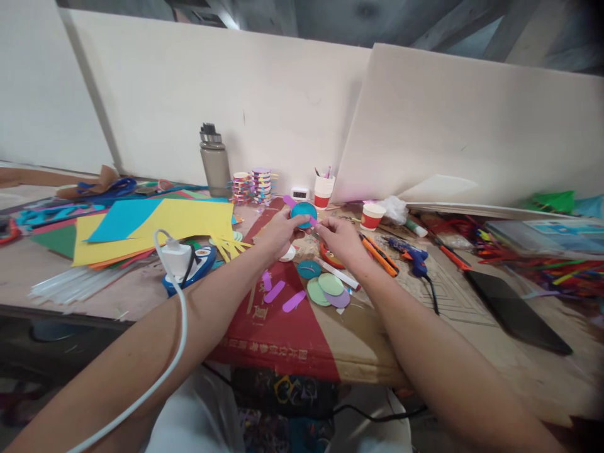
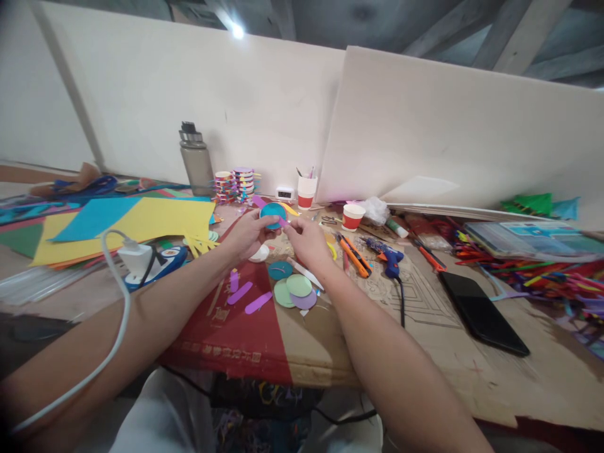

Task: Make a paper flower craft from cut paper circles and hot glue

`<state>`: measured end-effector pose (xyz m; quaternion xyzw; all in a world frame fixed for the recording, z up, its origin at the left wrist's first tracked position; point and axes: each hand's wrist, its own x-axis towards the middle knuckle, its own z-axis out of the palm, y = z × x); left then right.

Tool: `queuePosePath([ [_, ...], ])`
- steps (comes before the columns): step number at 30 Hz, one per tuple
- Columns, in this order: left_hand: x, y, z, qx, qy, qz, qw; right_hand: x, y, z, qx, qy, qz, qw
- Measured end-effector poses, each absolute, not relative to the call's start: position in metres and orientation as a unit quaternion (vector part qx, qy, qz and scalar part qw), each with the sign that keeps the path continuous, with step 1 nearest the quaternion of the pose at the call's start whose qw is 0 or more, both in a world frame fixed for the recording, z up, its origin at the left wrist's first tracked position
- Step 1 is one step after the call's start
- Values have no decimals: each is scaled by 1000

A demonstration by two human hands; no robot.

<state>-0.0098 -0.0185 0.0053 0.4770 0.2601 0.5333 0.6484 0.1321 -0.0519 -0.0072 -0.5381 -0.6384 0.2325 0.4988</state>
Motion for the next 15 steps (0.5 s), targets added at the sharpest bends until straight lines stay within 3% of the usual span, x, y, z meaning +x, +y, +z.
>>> queuePosePath([
  [6,-12,-17,4,503,274,520,634,134,-49,-10,-541,-633,233,503],
  [15,-18,-18,10,500,147,444,728,132,-53,-2,-473,-573,399,538],
])
